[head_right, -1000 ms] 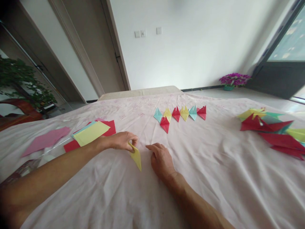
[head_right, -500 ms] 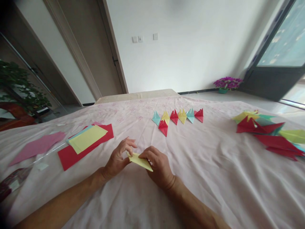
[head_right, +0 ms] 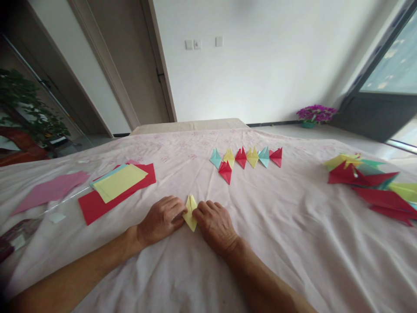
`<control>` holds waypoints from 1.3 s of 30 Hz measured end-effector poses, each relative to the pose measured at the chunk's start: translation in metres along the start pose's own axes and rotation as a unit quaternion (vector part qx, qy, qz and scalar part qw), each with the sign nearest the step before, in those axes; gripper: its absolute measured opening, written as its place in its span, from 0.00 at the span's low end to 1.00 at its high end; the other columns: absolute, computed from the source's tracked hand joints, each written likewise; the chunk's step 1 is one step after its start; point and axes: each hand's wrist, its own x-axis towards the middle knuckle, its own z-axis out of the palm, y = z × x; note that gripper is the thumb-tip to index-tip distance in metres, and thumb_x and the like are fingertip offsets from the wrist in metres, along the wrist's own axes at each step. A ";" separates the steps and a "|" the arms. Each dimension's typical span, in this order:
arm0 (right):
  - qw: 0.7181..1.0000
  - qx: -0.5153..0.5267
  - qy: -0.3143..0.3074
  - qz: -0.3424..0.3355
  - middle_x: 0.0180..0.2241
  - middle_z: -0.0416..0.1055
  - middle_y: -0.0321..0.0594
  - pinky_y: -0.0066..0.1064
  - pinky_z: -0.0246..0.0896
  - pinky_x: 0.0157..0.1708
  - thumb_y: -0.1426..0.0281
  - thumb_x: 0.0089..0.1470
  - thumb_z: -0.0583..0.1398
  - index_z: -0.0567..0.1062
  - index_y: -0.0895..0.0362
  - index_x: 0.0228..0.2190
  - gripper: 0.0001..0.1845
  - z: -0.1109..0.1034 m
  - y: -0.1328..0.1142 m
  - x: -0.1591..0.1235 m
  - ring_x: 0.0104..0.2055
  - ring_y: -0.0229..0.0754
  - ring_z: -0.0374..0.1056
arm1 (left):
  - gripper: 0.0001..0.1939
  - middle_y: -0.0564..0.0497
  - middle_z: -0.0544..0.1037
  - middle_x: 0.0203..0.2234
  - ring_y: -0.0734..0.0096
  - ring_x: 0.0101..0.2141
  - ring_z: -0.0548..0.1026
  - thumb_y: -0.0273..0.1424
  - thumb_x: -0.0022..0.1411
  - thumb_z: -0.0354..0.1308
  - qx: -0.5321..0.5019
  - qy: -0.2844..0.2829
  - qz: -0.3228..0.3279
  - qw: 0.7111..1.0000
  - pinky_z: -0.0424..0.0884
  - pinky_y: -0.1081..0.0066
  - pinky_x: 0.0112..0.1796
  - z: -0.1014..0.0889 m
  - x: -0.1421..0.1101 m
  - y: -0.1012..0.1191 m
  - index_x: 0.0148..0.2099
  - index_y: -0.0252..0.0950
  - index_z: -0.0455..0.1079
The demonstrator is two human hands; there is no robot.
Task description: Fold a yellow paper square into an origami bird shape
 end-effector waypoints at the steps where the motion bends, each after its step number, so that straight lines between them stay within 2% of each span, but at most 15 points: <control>1: 1.000 0.007 -0.005 0.004 0.32 0.70 0.36 0.33 0.49 0.32 0.71 0.59 0.60 0.72 0.54 0.30 0.04 -0.001 0.000 0.000 0.33 0.41 0.61 | 0.04 0.51 0.72 0.28 0.64 0.33 0.70 0.30 0.63 0.56 0.008 -0.011 0.000 1.000 0.64 0.66 0.34 -0.002 -0.002 0.001 0.34 0.37 0.67; 4: 0.999 0.041 -0.016 0.017 0.33 0.70 0.37 0.32 0.50 0.33 0.72 0.59 0.59 0.74 0.53 0.31 0.05 -0.003 0.002 0.000 0.35 0.41 0.62 | 0.07 0.51 0.73 0.28 0.64 0.33 0.69 0.32 0.65 0.54 0.027 -0.032 -0.005 0.999 0.63 0.65 0.34 -0.006 -0.008 0.005 0.34 0.38 0.68; 6: 0.996 0.081 -0.022 0.029 0.34 0.71 0.37 0.31 0.52 0.35 0.72 0.59 0.59 0.76 0.52 0.34 0.05 -0.003 0.005 0.000 0.36 0.41 0.63 | 0.08 0.51 0.73 0.28 0.64 0.33 0.70 0.32 0.66 0.53 0.016 -0.026 -0.023 0.999 0.63 0.65 0.35 -0.004 -0.010 0.007 0.34 0.38 0.69; 9: 0.988 0.144 -0.022 0.048 0.36 0.72 0.37 0.30 0.55 0.39 0.70 0.60 0.58 0.77 0.51 0.36 0.07 -0.003 0.012 0.001 0.39 0.40 0.64 | 0.07 0.52 0.74 0.28 0.66 0.33 0.70 0.30 0.65 0.55 -0.030 -0.011 -0.073 0.997 0.63 0.67 0.35 0.000 -0.010 0.009 0.33 0.38 0.70; 12: 0.981 0.177 -0.020 0.080 0.35 0.72 0.37 0.29 0.56 0.39 0.69 0.61 0.57 0.76 0.52 0.35 0.07 -0.001 0.017 0.004 0.38 0.40 0.65 | 0.06 0.53 0.74 0.28 0.67 0.33 0.71 0.27 0.62 0.58 -0.069 -0.011 -0.132 0.989 0.63 0.68 0.37 0.002 -0.006 0.010 0.31 0.37 0.68; 16: 0.977 0.165 -0.026 0.129 0.33 0.71 0.38 0.28 0.56 0.37 0.68 0.61 0.57 0.75 0.54 0.31 0.07 0.001 0.016 0.010 0.37 0.40 0.66 | 0.06 0.53 0.73 0.28 0.67 0.33 0.70 0.28 0.60 0.59 -0.076 -0.030 -0.192 0.978 0.63 0.68 0.37 0.001 0.000 0.010 0.30 0.37 0.67; 22: 0.979 0.118 -0.037 0.162 0.31 0.70 0.38 0.28 0.55 0.36 0.69 0.60 0.56 0.72 0.55 0.30 0.08 0.001 0.009 0.019 0.36 0.40 0.65 | 0.05 0.52 0.73 0.31 0.65 0.35 0.70 0.29 0.60 0.58 -0.046 -0.044 -0.220 0.973 0.63 0.66 0.39 0.003 0.003 0.011 0.31 0.38 0.67; 30: 0.979 0.089 -0.033 0.182 0.31 0.69 0.37 0.28 0.53 0.34 0.68 0.58 0.58 0.70 0.55 0.29 0.06 0.004 0.004 0.019 0.35 0.40 0.64 | 0.06 0.52 0.72 0.30 0.65 0.35 0.71 0.30 0.60 0.59 -0.029 -0.048 -0.230 0.971 0.65 0.65 0.39 0.003 0.005 0.013 0.30 0.38 0.66; 33: 0.978 0.087 -0.027 0.188 0.32 0.69 0.38 0.29 0.53 0.33 0.69 0.57 0.58 0.70 0.55 0.30 0.04 0.006 0.004 0.020 0.34 0.40 0.64 | 0.05 0.51 0.72 0.32 0.63 0.36 0.71 0.30 0.59 0.60 -0.036 -0.030 -0.236 0.971 0.68 0.63 0.39 0.004 0.005 0.012 0.33 0.38 0.66; 36: 0.978 0.092 -0.017 0.188 0.33 0.69 0.38 0.30 0.53 0.33 0.69 0.57 0.58 0.70 0.54 0.33 0.02 0.007 0.004 0.020 0.35 0.41 0.64 | 0.07 0.46 0.73 0.42 0.59 0.45 0.72 0.28 0.60 0.59 -0.044 0.016 -0.200 0.979 0.69 0.58 0.45 0.008 0.003 0.011 0.42 0.36 0.68; 39: 0.982 0.086 -0.016 0.165 0.35 0.70 0.39 0.31 0.54 0.35 0.69 0.59 0.57 0.71 0.53 0.36 0.03 0.007 0.002 0.019 0.37 0.42 0.64 | 0.12 0.42 0.70 0.53 0.56 0.57 0.64 0.24 0.65 0.51 -0.034 0.039 -0.112 0.992 0.62 0.52 0.56 0.016 0.002 0.009 0.50 0.35 0.67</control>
